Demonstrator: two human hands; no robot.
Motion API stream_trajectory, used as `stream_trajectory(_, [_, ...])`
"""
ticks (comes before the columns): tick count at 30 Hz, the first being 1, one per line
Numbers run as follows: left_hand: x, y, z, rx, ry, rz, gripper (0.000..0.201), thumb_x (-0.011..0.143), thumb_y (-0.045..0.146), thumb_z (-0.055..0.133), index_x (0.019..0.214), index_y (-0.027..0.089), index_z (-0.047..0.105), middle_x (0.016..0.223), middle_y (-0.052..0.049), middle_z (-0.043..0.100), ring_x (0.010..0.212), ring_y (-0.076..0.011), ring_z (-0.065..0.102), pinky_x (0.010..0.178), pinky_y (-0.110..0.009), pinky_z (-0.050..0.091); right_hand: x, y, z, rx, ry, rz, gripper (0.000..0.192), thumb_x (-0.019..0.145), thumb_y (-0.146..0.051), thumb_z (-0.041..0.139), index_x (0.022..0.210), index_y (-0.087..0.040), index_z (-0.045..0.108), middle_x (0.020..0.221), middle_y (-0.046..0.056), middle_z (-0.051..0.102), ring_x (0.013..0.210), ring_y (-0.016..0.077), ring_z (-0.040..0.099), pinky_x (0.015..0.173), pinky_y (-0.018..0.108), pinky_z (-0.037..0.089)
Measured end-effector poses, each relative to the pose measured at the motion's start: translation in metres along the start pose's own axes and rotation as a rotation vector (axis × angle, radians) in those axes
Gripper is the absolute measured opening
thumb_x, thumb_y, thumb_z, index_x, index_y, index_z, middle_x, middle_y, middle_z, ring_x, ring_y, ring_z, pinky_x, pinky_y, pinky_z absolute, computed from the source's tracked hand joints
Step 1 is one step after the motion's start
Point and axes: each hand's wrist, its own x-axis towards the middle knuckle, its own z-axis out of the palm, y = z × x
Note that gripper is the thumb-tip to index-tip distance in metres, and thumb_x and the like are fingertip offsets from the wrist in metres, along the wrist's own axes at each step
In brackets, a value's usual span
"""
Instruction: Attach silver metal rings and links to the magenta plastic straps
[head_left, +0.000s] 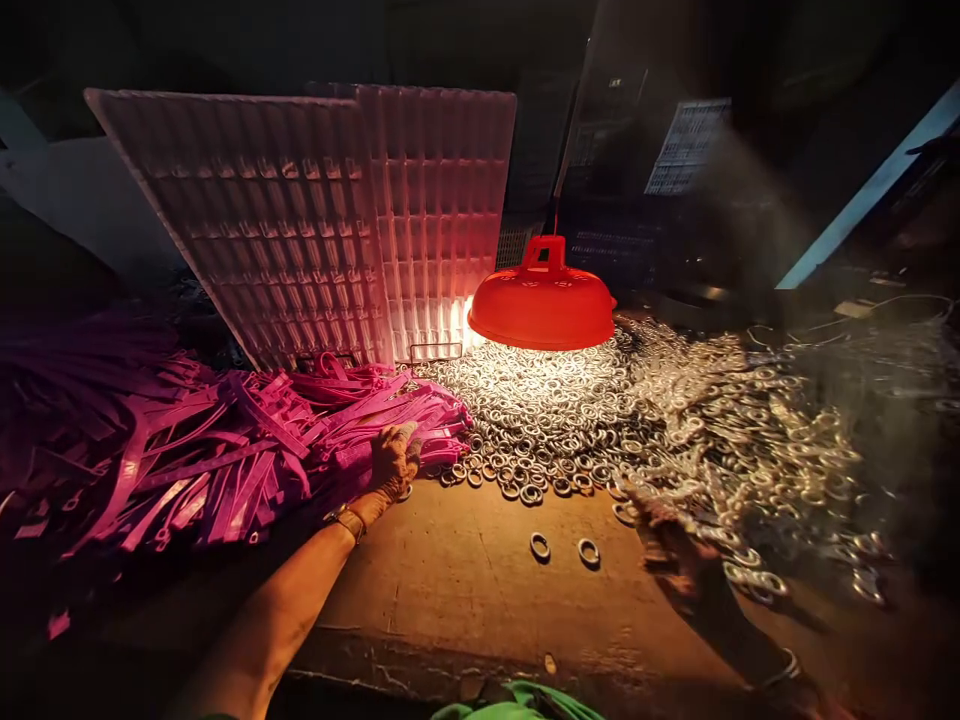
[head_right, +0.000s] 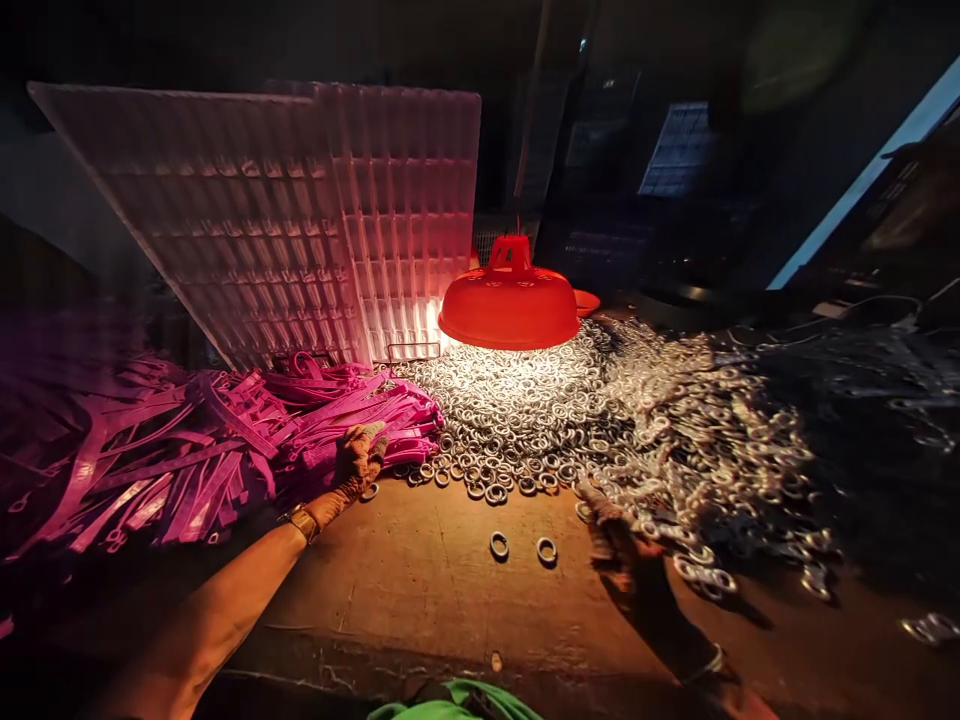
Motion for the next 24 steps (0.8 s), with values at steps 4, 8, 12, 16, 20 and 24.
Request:
stream_trajectory(4, [0.021,0.014,0.013,-0.005,-0.079,-0.059,0.032,0.083,0.026,0.052,0.109,0.012,0.064,0.097,-0.016,0.068,0.100,-0.0330,0.056,0.089,-0.049,0.041,-0.012,-0.043,0.070,-0.097,-0.222,-0.518,0.044,0.087,-0.023,0.050,0.131,-0.026,0.052,0.096,0.009,0.068,0.085,0.0236,0.061,0.078,0.041,0.048])
stream_trajectory(8, [0.031,0.021,0.018,-0.016,-0.118,-0.136,0.030,0.076,0.021,0.057,0.103,0.011,0.066,0.097,-0.019,0.067,0.096,-0.0365,0.059,0.084,-0.051,0.042,0.007,-0.057,0.109,-0.220,-0.283,-0.709,0.044,0.085,-0.024,0.052,0.129,-0.026,0.053,0.085,0.007,0.068,0.079,0.0228,0.057,0.076,0.039,0.045])
stream_trajectory(12, [0.035,0.023,0.015,-0.076,-0.140,-0.184,0.030,0.075,0.019,0.055,0.102,0.012,0.066,0.096,-0.018,0.068,0.094,-0.0357,0.061,0.084,-0.051,0.043,0.065,-0.030,0.099,-0.246,-0.130,-0.670,0.045,0.083,-0.013,0.044,0.126,-0.021,0.054,0.087,0.008,0.065,0.079,0.0203,0.054,0.081,0.039,0.042])
stream_trajectory(16, [0.039,0.017,0.015,-0.178,-0.175,-0.218,0.026,0.074,0.017,0.053,0.096,0.012,0.067,0.090,-0.014,0.070,0.085,-0.0300,0.065,0.081,-0.045,0.047,0.128,0.000,0.081,-0.326,-0.064,-0.744,0.048,0.075,-0.007,0.044,0.121,-0.014,0.055,0.083,0.009,0.062,0.076,0.0201,0.051,0.077,0.037,0.042])
stream_trajectory(20, [0.049,0.004,0.014,-0.272,-0.164,-0.258,0.019,0.073,0.018,0.050,0.087,0.017,0.064,0.084,-0.011,0.071,0.077,-0.0243,0.067,0.074,-0.038,0.053,0.170,0.010,0.069,-0.459,-0.067,-0.698,0.049,0.063,-0.002,0.046,0.109,-0.012,0.061,0.082,0.010,0.061,0.082,0.0221,0.050,0.078,0.036,0.041])
stream_trajectory(24, [0.066,-0.012,-0.007,-0.481,-0.061,-0.281,0.021,0.072,0.031,0.052,0.088,0.018,0.060,0.080,-0.008,0.070,0.075,-0.0239,0.067,0.075,-0.038,0.054,0.203,0.010,0.056,-0.493,-0.072,-0.580,0.050,0.056,0.001,0.045,0.100,-0.014,0.063,0.085,0.009,0.061,0.084,0.0214,0.050,0.079,0.033,0.041])
